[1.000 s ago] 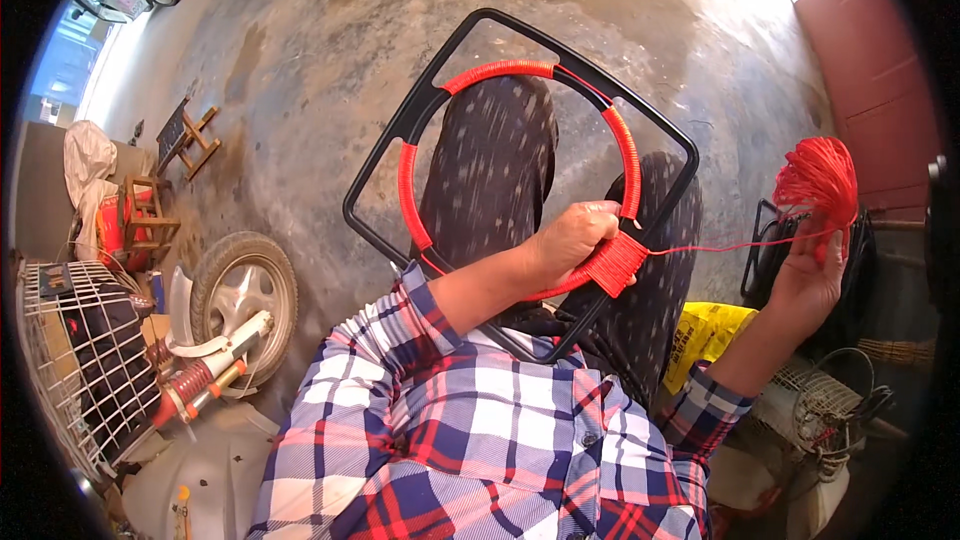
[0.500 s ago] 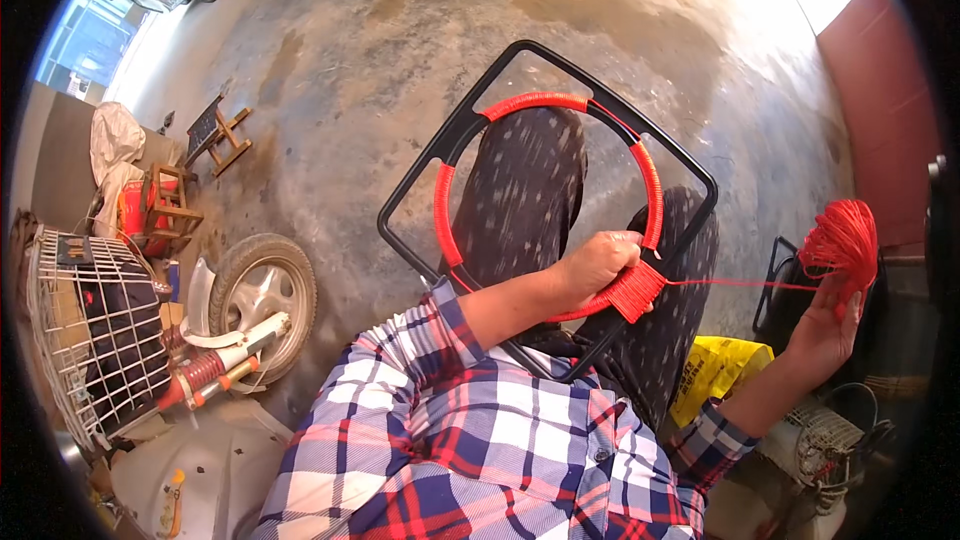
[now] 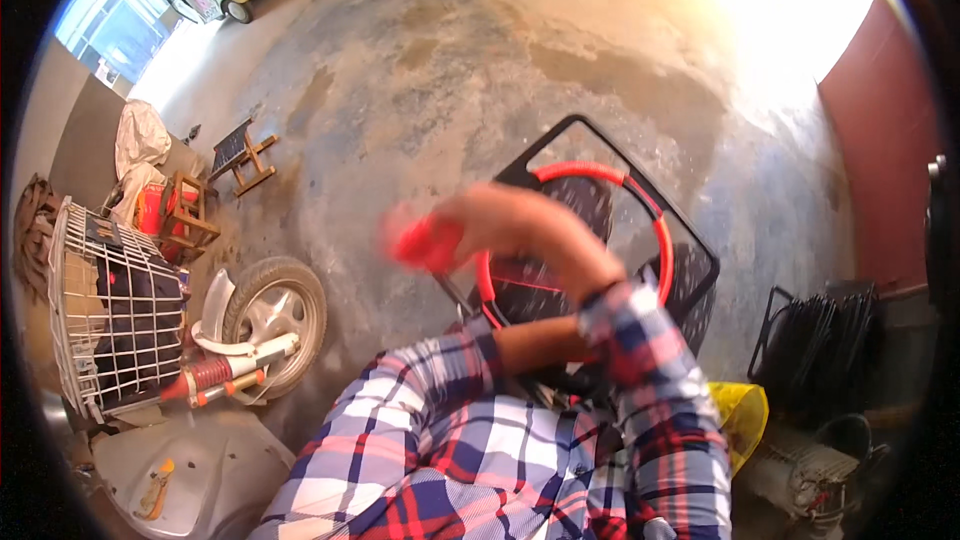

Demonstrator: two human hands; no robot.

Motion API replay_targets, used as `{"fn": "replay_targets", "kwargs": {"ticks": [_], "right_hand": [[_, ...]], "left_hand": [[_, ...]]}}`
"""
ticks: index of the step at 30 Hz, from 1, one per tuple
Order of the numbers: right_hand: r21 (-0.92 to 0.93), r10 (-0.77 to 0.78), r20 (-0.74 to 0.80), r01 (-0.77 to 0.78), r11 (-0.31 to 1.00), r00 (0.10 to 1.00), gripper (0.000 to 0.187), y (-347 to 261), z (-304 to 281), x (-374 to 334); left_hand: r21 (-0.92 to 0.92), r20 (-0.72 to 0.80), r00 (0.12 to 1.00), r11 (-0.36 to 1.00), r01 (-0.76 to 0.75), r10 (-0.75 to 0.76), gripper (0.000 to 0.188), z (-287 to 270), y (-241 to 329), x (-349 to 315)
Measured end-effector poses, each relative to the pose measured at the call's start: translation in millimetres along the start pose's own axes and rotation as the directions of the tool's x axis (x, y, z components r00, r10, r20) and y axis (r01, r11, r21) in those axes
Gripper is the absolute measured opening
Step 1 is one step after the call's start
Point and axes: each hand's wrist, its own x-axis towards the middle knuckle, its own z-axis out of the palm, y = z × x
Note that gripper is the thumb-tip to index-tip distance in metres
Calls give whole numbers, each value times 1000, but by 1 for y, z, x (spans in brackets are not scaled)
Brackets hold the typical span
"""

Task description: The recorder is wrapping red rope around a black metal frame, likely as part of furniture manufacturing.

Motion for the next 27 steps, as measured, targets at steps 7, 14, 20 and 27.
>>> {"fn": "replay_targets", "kwargs": {"ticks": [7, 14, 20, 27], "right_hand": [[380, 149, -620, 129, 916, 771, 34, -5, -48, -90], [240, 152, -941, 284, 928, 302, 29, 14, -116, -249], [285, 218, -957, 499, 818, 190, 32, 38, -117, -337], [224, 212, -972, 650, 726, 98, 33, 19, -108, -410]], "left_hand": [[317, -46, 994, 945, -77, 97, 24, -22, -10, 11], [237, -87, 993, 970, -54, 77, 15, 4, 11, 5], [610, 79, 932, 722, -327, 355, 13, -4, 4, 6], [-59, -206, 970, 991, 120, -130, 25, 19, 32, -6]]}}
